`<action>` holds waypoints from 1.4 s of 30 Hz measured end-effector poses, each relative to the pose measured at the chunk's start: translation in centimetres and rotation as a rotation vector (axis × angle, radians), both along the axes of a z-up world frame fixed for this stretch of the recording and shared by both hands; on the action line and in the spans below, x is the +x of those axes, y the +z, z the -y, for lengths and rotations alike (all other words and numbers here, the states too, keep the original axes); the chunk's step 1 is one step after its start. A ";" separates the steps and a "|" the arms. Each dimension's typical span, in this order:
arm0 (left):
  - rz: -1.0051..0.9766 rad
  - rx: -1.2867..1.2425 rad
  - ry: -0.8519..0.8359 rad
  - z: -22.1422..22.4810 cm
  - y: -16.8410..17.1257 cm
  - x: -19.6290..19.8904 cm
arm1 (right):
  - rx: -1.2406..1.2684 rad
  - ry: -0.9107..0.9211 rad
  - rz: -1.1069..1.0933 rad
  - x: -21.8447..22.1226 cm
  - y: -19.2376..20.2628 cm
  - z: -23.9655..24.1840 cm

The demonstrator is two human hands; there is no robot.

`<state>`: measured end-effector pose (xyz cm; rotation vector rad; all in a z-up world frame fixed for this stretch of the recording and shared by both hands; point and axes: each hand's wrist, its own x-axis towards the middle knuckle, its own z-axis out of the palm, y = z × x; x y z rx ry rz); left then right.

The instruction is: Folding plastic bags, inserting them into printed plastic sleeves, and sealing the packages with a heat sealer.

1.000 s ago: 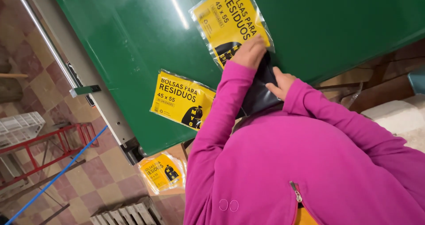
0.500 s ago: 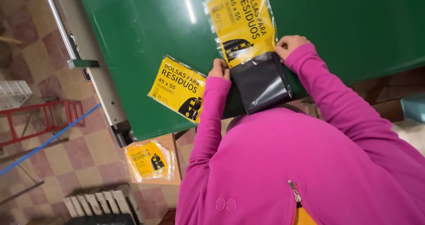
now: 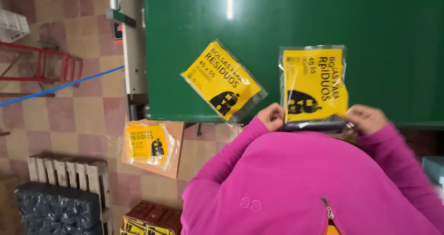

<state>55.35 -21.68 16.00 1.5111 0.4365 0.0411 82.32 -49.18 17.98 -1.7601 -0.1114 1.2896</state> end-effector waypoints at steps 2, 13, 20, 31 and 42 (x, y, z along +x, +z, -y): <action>0.041 -0.267 0.117 -3.0 6.1 2.1 | 0.101 -0.057 -0.008 1.8 7.4 -5.9; 0.416 -0.239 0.842 -12.3 20.5 -7.2 | 0.655 0.142 0.189 -4.0 21.2 -28.0; -0.022 0.159 0.911 -9.2 7.4 -13.0 | 0.352 0.393 0.802 -8.7 1.1 -28.9; -0.385 1.344 0.310 -15.6 12.7 0.2 | 0.137 0.652 0.822 -8.5 1.0 -28.7; -0.903 1.198 0.250 -12.5 9.5 0.5 | 0.140 0.618 0.843 -9.0 0.2 -27.3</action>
